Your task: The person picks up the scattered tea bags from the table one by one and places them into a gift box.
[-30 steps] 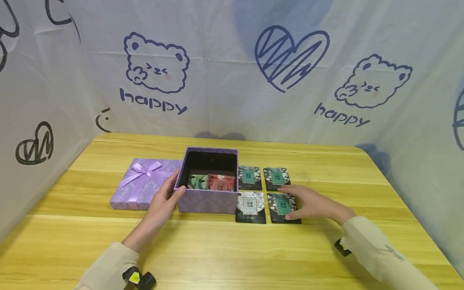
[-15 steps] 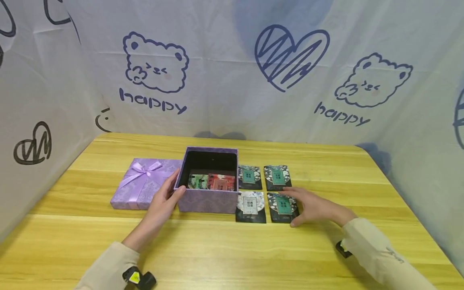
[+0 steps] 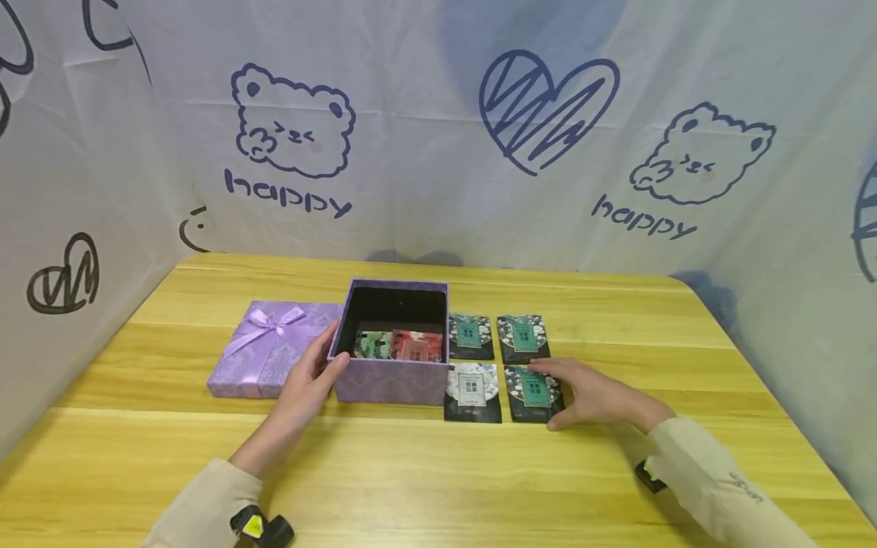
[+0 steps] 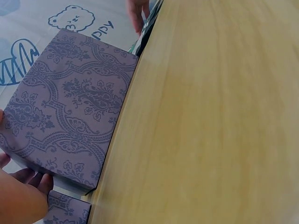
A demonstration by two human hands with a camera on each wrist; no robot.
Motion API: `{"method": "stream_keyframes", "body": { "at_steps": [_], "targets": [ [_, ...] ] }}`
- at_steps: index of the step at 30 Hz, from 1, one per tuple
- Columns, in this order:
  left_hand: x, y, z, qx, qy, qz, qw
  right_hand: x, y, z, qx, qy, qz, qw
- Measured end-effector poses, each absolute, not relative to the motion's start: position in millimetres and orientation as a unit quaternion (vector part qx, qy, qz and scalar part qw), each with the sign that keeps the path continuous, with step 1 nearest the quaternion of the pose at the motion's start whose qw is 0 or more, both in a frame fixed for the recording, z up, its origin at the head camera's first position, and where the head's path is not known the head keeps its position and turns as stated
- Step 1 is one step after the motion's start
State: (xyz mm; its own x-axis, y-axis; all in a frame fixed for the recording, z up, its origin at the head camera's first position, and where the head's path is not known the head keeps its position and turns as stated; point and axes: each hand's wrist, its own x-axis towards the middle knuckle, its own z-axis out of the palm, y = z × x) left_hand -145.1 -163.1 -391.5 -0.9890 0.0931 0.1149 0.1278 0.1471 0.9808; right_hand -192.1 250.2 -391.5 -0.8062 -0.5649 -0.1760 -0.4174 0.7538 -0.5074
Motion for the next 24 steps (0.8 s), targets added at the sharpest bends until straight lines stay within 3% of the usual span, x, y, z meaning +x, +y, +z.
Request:
{"method": "stream_keyframes", "body": {
  "at_steps": [24],
  "targets": [
    [-146.4,-163.1,-396.4,-0.078,-0.758,-0.647,0.028,-188.5,250.7,-390.9,-0.284,0.920,-0.234,0.133]
  ]
}}
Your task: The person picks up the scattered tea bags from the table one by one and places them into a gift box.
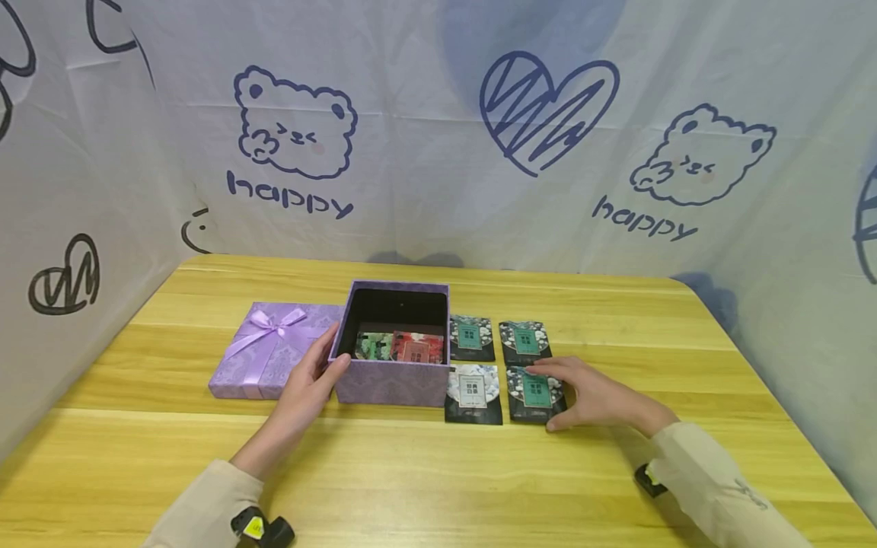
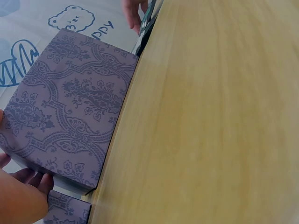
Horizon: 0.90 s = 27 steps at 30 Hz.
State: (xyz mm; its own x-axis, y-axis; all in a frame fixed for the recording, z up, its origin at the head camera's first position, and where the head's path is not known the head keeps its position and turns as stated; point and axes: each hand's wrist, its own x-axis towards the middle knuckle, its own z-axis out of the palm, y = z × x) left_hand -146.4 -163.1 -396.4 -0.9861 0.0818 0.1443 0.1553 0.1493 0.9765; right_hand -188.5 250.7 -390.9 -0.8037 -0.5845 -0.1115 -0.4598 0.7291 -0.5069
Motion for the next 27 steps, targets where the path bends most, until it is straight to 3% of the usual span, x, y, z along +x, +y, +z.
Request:
{"method": "stream_keyframes", "body": {
  "at_steps": [27],
  "targets": [
    [-145,-163,-394,-0.070,-0.757,-0.649,0.020,-192,244,-372,-0.285,0.922,-0.240,0.107]
  ]
}}
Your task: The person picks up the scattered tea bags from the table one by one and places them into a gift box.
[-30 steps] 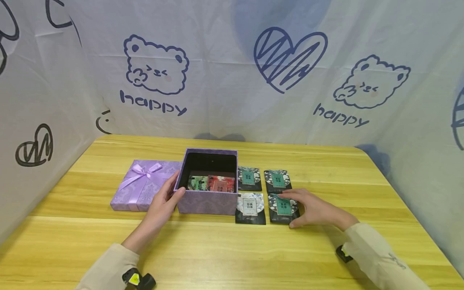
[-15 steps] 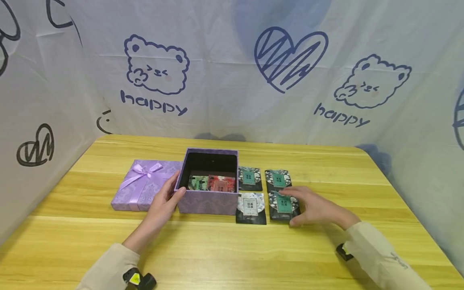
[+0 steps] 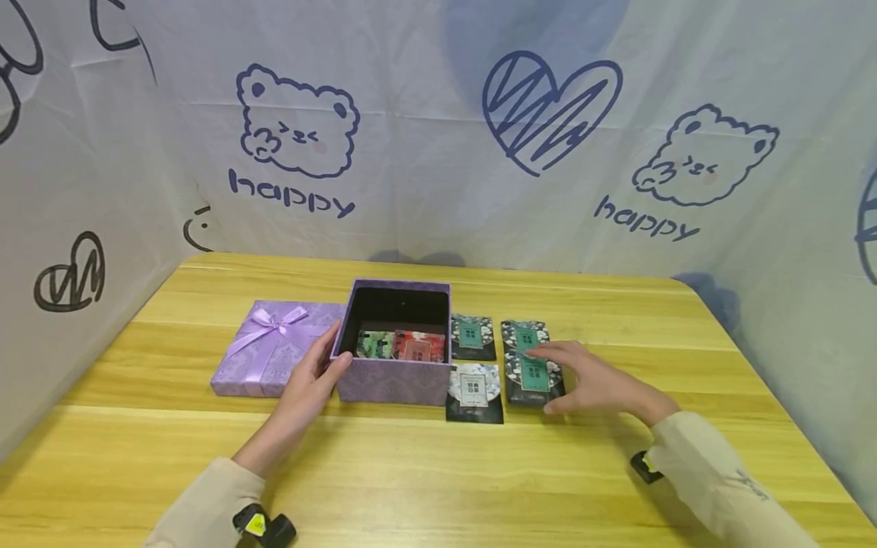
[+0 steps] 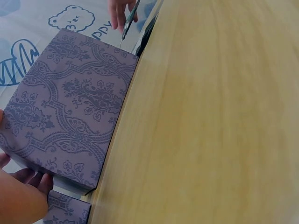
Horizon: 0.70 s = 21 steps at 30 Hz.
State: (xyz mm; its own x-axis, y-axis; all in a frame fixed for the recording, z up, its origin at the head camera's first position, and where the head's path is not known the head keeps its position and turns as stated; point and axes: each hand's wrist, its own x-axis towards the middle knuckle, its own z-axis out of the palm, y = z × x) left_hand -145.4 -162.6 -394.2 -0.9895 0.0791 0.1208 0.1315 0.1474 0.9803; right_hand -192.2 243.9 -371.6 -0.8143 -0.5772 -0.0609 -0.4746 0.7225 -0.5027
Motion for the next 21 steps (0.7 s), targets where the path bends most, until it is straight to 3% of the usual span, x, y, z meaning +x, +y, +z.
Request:
{"method": "stream_keyframes", "body": {
  "at_steps": [21],
  "targets": [
    [-147,-164,-396,-0.080,-0.750,-0.656,0.022,-207,227,-339,-0.297,0.914,-0.267,0.069]
  ]
}}
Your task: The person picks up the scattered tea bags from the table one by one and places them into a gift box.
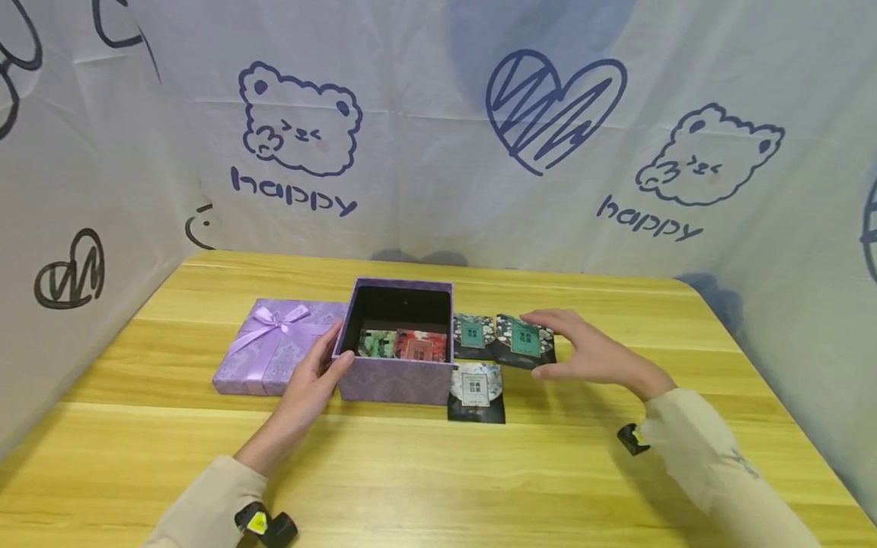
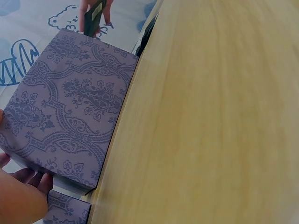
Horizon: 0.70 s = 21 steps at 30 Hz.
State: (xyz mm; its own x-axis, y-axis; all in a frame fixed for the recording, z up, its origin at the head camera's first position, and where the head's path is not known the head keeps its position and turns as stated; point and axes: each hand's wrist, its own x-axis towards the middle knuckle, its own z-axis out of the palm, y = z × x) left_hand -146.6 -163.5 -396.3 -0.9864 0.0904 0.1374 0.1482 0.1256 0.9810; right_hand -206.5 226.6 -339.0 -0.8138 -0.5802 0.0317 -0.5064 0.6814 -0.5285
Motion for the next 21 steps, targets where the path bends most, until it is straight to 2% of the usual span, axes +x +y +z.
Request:
{"method": "stream_keyframes", "body": {
  "at_steps": [21],
  "targets": [
    [-147,-163,-395,-0.084,-0.754,-0.651,0.030,-215,187,-318,-0.339,0.907,-0.237,0.077]
  ]
}}
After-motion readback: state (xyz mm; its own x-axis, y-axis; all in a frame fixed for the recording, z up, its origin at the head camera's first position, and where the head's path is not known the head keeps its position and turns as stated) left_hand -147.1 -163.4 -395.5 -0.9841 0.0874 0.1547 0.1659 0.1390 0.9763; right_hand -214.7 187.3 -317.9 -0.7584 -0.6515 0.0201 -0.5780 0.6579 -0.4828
